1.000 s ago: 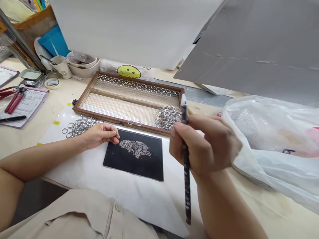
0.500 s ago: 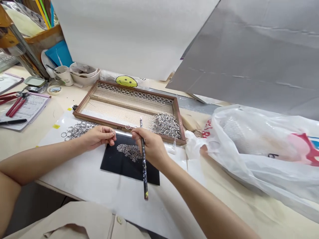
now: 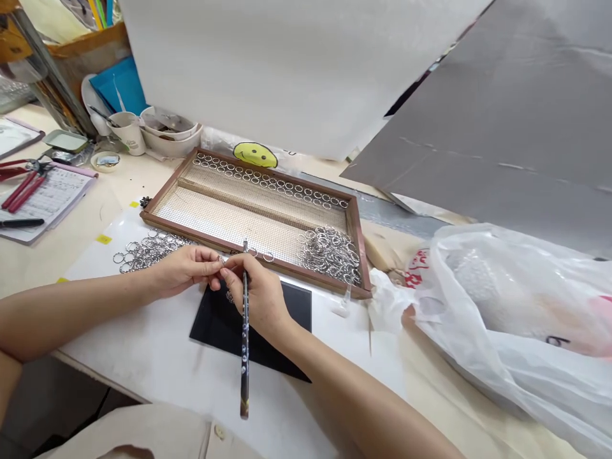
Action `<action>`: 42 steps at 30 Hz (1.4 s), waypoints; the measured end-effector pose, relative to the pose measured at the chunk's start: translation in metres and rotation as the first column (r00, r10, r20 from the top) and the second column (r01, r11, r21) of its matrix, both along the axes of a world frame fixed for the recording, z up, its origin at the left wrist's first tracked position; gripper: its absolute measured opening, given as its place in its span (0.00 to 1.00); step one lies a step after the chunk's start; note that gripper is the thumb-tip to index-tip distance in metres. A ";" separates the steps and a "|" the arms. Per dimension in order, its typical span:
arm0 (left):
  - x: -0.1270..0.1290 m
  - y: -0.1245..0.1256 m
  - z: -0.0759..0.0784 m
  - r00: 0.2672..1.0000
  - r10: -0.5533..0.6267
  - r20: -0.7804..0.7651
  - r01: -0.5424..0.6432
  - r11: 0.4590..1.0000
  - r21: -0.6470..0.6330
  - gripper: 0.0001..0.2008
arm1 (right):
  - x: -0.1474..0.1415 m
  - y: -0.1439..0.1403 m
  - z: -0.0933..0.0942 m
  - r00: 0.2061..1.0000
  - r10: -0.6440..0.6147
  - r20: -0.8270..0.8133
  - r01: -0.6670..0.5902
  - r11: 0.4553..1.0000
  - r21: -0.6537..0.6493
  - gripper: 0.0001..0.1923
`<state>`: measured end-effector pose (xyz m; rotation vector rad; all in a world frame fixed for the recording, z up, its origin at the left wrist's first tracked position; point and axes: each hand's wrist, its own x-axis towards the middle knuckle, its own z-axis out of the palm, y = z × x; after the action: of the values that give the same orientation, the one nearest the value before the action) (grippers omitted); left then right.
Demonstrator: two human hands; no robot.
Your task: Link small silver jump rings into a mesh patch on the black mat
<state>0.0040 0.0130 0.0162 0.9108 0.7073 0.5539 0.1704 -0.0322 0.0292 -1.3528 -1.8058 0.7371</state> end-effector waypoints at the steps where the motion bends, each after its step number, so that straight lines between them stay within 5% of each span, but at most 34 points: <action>1: 0.000 0.000 0.000 1.000 0.000 0.009 0.000 1.000 -0.007 0.11 | 0.000 0.000 0.000 1.000 0.001 0.005 -0.001 1.000 0.015 0.05; 16: -0.001 -0.008 0.009 0.998 -0.038 0.040 0.043 0.989 -0.144 0.09 | -0.007 -0.013 -0.008 0.985 -0.074 0.156 0.026 0.956 0.293 0.04; 22: -0.002 -0.008 0.012 0.993 -0.010 -0.115 0.009 1.000 -0.012 0.08 | 0.007 -0.019 -0.001 0.998 0.036 0.046 -0.043 0.984 0.172 0.03; 27: -0.001 -0.009 0.012 0.945 0.061 -0.321 -0.009 0.987 0.159 0.07 | 0.052 -0.029 -0.004 0.948 0.087 -0.305 -0.077 0.996 0.047 0.09; 33: 0.004 -0.015 0.013 0.869 0.088 -0.487 0.071 0.951 0.299 0.06 | 0.093 -0.037 -0.028 0.870 -0.052 -0.489 0.024 0.998 -0.063 0.13; 42: 0.011 -0.016 0.022 0.747 0.101 -0.657 0.172 0.925 0.338 0.05 | 0.100 -0.031 -0.039 0.799 -0.297 -0.523 0.171 0.946 -0.275 0.07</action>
<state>0.0147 -0.0035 0.0378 1.5248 1.2569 0.3170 0.2704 -0.0634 -0.0094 -1.2895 -1.0924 1.0817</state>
